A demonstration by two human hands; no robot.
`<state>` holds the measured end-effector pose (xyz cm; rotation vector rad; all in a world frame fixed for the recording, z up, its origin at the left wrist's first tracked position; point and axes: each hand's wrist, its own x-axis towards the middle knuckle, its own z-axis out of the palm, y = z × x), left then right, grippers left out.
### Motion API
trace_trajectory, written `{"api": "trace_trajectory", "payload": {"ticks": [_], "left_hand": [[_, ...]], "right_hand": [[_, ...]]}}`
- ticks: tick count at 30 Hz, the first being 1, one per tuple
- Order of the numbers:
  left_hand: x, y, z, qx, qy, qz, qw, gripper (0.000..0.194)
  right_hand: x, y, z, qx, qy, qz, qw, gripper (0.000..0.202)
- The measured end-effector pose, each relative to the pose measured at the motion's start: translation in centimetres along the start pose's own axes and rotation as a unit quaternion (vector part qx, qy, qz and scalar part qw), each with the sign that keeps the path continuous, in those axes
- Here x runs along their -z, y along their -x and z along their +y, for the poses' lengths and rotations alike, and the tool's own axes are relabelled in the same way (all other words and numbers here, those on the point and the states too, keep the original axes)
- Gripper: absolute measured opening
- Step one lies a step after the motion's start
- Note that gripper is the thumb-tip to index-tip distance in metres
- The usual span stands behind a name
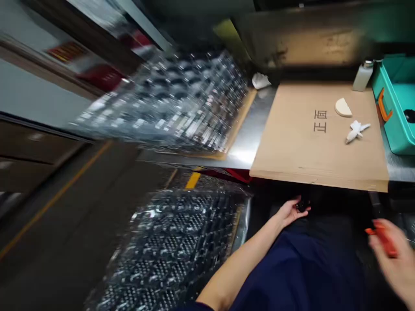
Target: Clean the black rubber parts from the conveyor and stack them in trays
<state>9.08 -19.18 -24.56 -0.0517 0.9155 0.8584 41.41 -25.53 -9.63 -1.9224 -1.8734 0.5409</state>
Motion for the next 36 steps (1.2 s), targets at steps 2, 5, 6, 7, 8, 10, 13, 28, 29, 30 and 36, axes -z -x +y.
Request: {"api": "trace_trajectory", "payload": {"ticks": [2,5,6,7,8,10,13,28,29,30,36], "left_hand": [[-0.6,-1.2,-0.4,0.017,0.021,0.005,1.0,0.032],[-1.5,-2.1,-1.1,0.026,0.033,0.016,0.999,0.035],[-1.7,-2.2,-1.3,0.026,0.034,0.023,0.999,0.034],[-1.8,-2.2,-1.4,0.023,0.035,0.03,0.999,0.033],[-1.8,-2.2,-1.5,0.019,0.034,0.036,0.999,0.032],[-1.8,-2.1,-1.6,0.001,0.02,0.045,0.999,0.031],[-1.5,-1.4,-1.3,-0.08,-0.067,0.045,0.994,0.045],[-1.4,-1.0,0.1,0.003,0.082,0.051,0.995,0.03],[-1.5,-1.0,0.2,0.009,0.098,0.044,0.994,0.03],[-1.6,-0.9,0.2,0.01,0.102,0.037,0.994,0.031],[-0.7,-0.1,0.0,-0.141,-0.204,0.043,0.968,0.052]], "right_hand": [[-2.0,3.0,-2.2,0.0,0.035,-0.148,0.988,0.04],[-5.8,4.6,-5.6,0.013,0.156,-0.274,0.949,0.039],[-6.7,4.5,-6.4,0.021,0.187,-0.289,0.939,0.039],[-7.2,4.3,-6.9,0.03,0.209,-0.297,0.931,0.039],[-7.5,4.0,-7.2,0.036,0.223,-0.304,0.926,0.039],[-7.2,3.2,-7.5,0.039,0.235,-0.316,0.918,0.039],[-5.9,2.0,-7.4,0.024,0.221,-0.334,0.916,0.041],[-6.0,1.5,-8.1,0.019,0.207,-0.344,0.916,0.04],[-6.1,1.6,-8.1,0.015,0.207,-0.342,0.916,0.04],[-6.1,1.8,-8.1,0.011,0.206,-0.34,0.917,0.04],[-5.7,2.0,-8.1,-0.019,0.174,-0.336,0.925,0.037]]}}
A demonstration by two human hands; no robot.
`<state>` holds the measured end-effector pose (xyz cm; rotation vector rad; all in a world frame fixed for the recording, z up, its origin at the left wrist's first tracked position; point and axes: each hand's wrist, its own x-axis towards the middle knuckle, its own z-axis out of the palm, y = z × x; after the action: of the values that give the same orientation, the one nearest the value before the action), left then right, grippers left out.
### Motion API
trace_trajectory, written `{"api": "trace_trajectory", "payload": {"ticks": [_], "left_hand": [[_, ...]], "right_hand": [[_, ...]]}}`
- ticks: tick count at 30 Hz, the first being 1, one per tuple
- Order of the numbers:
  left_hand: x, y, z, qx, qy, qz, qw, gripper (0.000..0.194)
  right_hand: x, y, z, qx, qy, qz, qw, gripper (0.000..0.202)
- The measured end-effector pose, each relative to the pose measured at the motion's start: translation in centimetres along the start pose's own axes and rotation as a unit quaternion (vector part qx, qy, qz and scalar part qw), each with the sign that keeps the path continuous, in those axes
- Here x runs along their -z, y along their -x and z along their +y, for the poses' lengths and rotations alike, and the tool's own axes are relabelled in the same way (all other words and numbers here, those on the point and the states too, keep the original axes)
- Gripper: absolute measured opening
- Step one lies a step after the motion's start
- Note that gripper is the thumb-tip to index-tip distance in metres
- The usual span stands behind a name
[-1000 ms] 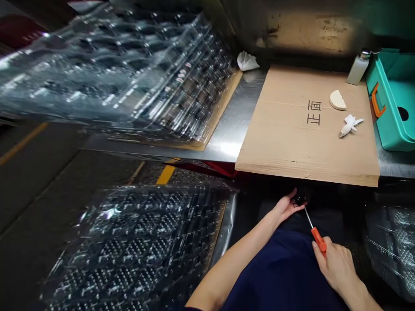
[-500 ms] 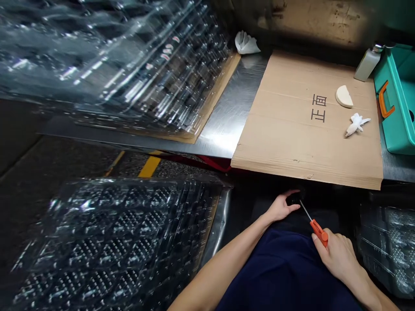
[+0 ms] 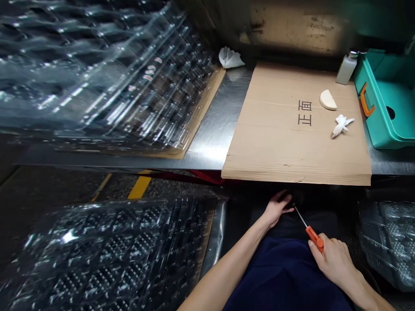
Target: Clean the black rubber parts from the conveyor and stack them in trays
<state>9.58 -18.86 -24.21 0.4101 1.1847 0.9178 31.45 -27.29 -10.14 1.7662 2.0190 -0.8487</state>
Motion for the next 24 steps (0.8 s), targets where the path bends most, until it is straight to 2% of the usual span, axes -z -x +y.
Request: {"api": "trace_trajectory", "payload": {"ticks": [2,4,6,9,10,12,14,15,17,20,22,23,24], "left_hand": [[0.7,0.3,-0.1,-0.114,-0.178,-0.016,0.977,0.062],[1.5,0.6,0.0,-0.189,-0.308,-0.058,0.931,0.06],[2.0,0.7,0.2,-0.217,-0.371,-0.099,0.898,0.057],[2.3,0.9,0.5,-0.212,-0.385,-0.118,0.891,0.056],[2.3,1.0,0.6,-0.201,-0.372,-0.11,0.9,0.055],[2.0,1.0,0.7,-0.149,-0.306,-0.064,0.938,0.057],[1.5,1.0,0.6,-0.063,-0.184,-0.014,0.981,0.061],[1.2,1.0,0.4,-0.019,-0.118,0.0,0.993,0.062],[0.5,1.2,0.1,0.045,-0.015,0.0,0.999,0.056],[-0.2,1.9,-0.1,0.094,0.036,-0.006,0.995,0.037],[-0.3,2.7,0.1,0.129,0.038,-0.018,0.991,0.031],[-0.2,3.2,0.2,0.146,0.037,-0.029,0.988,0.032],[-0.1,3.7,0.4,0.161,0.037,-0.043,0.985,0.034]], "right_hand": [[0.4,0.1,0.0,-0.005,-0.035,0.003,0.999,0.038],[0.8,0.0,0.0,-0.008,-0.061,0.003,0.998,0.039],[1.1,-0.2,0.1,-0.005,-0.073,0.001,0.997,0.04],[1.3,-0.4,0.3,-0.008,-0.085,0.004,0.996,0.039],[1.2,-0.4,0.3,-0.007,-0.088,0.004,0.996,0.039],[0.8,-0.3,0.2,-0.007,-0.089,0.009,0.996,0.038],[0.3,0.0,-0.3,-0.007,-0.086,0.014,0.996,0.038],[0.1,0.3,-0.5,-0.007,-0.087,0.017,0.996,0.039],[-0.1,0.9,-0.8,-0.011,-0.1,0.023,0.995,0.04],[0.8,2.9,0.3,-0.005,-0.179,0.045,0.983,0.038],[2.1,4.7,2.6,-0.01,-0.307,0.118,0.944,0.037],[2.9,5.4,4.3,-0.02,-0.384,0.185,0.904,0.038],[3.7,5.9,6.3,-0.048,-0.457,0.287,0.841,0.039]]}}
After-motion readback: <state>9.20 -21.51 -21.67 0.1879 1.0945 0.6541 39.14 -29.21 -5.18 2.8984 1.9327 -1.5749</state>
